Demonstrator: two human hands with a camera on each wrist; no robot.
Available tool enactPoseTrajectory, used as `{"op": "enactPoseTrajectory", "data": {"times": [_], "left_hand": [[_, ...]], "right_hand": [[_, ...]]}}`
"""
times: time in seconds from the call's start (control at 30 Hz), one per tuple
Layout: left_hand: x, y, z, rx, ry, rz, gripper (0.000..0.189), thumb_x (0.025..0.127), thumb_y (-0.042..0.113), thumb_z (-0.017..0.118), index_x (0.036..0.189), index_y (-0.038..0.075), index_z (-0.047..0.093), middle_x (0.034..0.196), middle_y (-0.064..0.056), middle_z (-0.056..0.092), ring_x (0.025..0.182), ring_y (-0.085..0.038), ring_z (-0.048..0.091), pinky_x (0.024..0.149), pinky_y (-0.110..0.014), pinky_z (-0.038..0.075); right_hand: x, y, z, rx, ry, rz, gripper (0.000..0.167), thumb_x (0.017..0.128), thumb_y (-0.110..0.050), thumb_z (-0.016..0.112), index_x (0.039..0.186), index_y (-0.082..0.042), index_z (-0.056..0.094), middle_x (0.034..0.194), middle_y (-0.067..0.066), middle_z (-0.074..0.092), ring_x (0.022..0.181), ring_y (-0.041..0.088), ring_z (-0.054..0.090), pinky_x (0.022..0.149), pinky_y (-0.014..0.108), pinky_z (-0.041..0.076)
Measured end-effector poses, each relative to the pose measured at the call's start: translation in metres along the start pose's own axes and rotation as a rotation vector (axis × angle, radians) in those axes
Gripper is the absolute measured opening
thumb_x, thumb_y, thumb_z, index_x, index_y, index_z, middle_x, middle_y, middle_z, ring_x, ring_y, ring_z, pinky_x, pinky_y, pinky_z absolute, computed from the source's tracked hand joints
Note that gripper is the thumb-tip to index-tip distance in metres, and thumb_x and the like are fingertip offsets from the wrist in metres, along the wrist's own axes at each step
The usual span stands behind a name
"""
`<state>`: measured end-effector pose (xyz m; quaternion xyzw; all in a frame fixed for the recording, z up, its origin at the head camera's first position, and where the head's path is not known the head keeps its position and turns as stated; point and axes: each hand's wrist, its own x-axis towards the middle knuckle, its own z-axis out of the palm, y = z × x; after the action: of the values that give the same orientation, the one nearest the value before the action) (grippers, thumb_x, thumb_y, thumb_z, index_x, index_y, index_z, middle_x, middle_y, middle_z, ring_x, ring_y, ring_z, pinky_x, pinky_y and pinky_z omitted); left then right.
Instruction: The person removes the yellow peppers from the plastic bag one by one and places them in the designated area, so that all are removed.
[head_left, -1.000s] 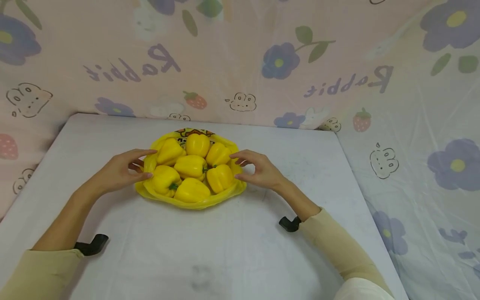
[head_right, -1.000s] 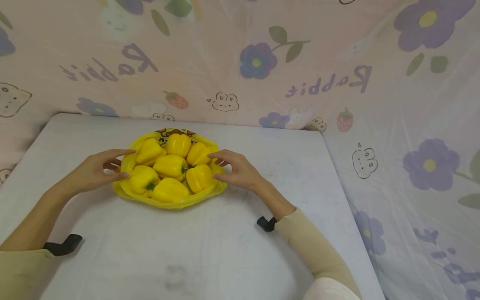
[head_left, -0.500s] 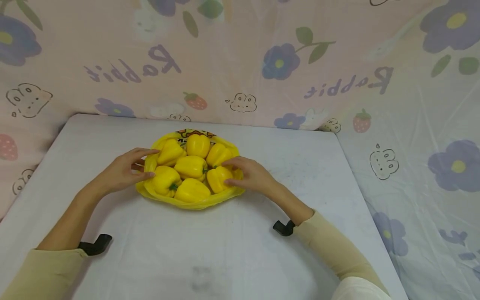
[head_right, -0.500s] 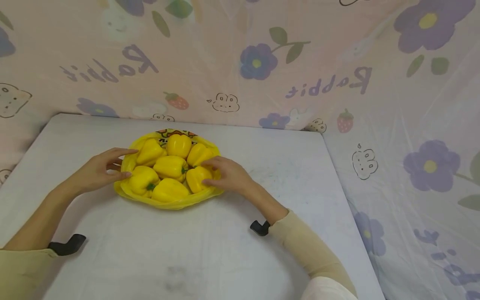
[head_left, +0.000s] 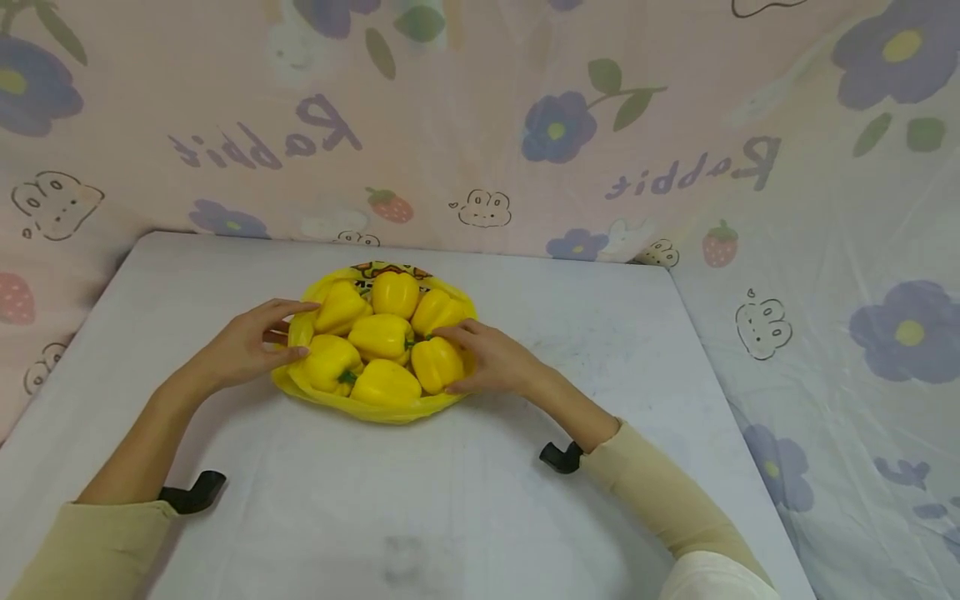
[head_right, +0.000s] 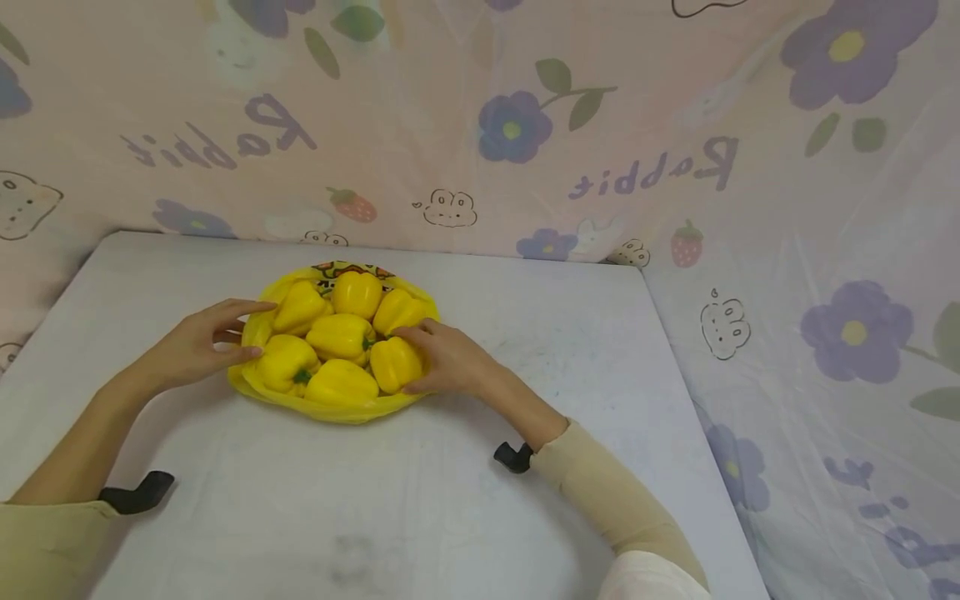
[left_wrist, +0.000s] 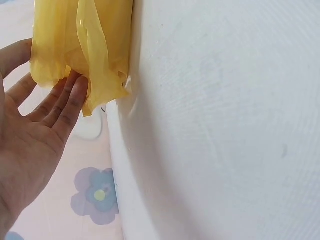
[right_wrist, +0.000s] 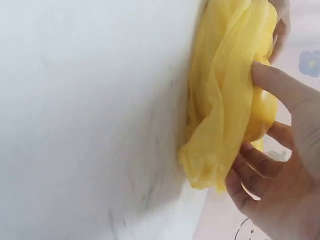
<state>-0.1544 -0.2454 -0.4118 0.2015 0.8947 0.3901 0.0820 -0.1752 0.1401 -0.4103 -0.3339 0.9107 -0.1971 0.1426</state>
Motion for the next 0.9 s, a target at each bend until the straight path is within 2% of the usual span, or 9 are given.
{"op": "enactPoseTrajectory", "data": {"times": [0.23, 0.43, 0.57, 0.77, 0.9], "left_hand": [[-0.001, -0.001, 0.001, -0.009, -0.005, -0.015, 0.064, 0.092, 0.024, 0.073, 0.149, 0.013, 0.045, 0.143, -0.02, 0.046, 0.115, -0.044, 0.057, 0.093, -0.059, 0.05], [0.0, -0.001, -0.001, -0.006, 0.002, -0.005, 0.064, 0.092, 0.022, 0.074, 0.148, 0.013, 0.045, 0.142, -0.019, 0.047, 0.114, -0.042, 0.057, 0.093, -0.059, 0.05], [0.001, -0.002, -0.002, -0.008, 0.0, -0.004, 0.064, 0.092, 0.023, 0.074, 0.149, 0.013, 0.045, 0.142, -0.019, 0.047, 0.114, -0.043, 0.057, 0.094, -0.06, 0.049], [0.001, -0.002, -0.002, -0.014, 0.001, -0.01, 0.064, 0.091, 0.022, 0.074, 0.148, 0.013, 0.046, 0.143, -0.019, 0.046, 0.115, -0.043, 0.057, 0.094, -0.06, 0.049], [0.0, -0.002, -0.002, -0.019, 0.001, -0.01, 0.063, 0.091, 0.022, 0.074, 0.147, 0.013, 0.047, 0.143, -0.019, 0.047, 0.115, -0.043, 0.057, 0.094, -0.06, 0.049]], "right_hand": [[-0.001, -0.001, 0.003, -0.04, 0.04, -0.009, 0.079, 0.076, -0.044, 0.085, 0.143, -0.021, 0.052, 0.139, 0.007, 0.052, 0.121, 0.022, 0.054, 0.105, 0.04, 0.045], [-0.005, -0.002, -0.001, 0.0, 0.065, -0.023, 0.079, 0.075, -0.045, 0.085, 0.143, -0.022, 0.053, 0.139, 0.005, 0.052, 0.121, 0.019, 0.053, 0.104, 0.039, 0.046], [-0.007, 0.0, -0.007, 0.035, 0.09, -0.04, 0.078, 0.075, -0.046, 0.085, 0.143, -0.022, 0.053, 0.133, 0.002, 0.053, 0.116, 0.016, 0.053, 0.103, 0.036, 0.046], [-0.01, 0.005, -0.02, 0.176, 0.162, -0.1, 0.076, 0.075, -0.041, 0.087, 0.141, -0.019, 0.054, 0.116, 0.001, 0.055, 0.107, 0.015, 0.055, 0.096, 0.036, 0.051], [-0.012, 0.012, -0.028, 0.3, 0.193, -0.129, 0.077, 0.075, -0.031, 0.089, 0.142, -0.016, 0.053, 0.114, 0.002, 0.052, 0.11, 0.017, 0.055, 0.094, 0.037, 0.053]]}}
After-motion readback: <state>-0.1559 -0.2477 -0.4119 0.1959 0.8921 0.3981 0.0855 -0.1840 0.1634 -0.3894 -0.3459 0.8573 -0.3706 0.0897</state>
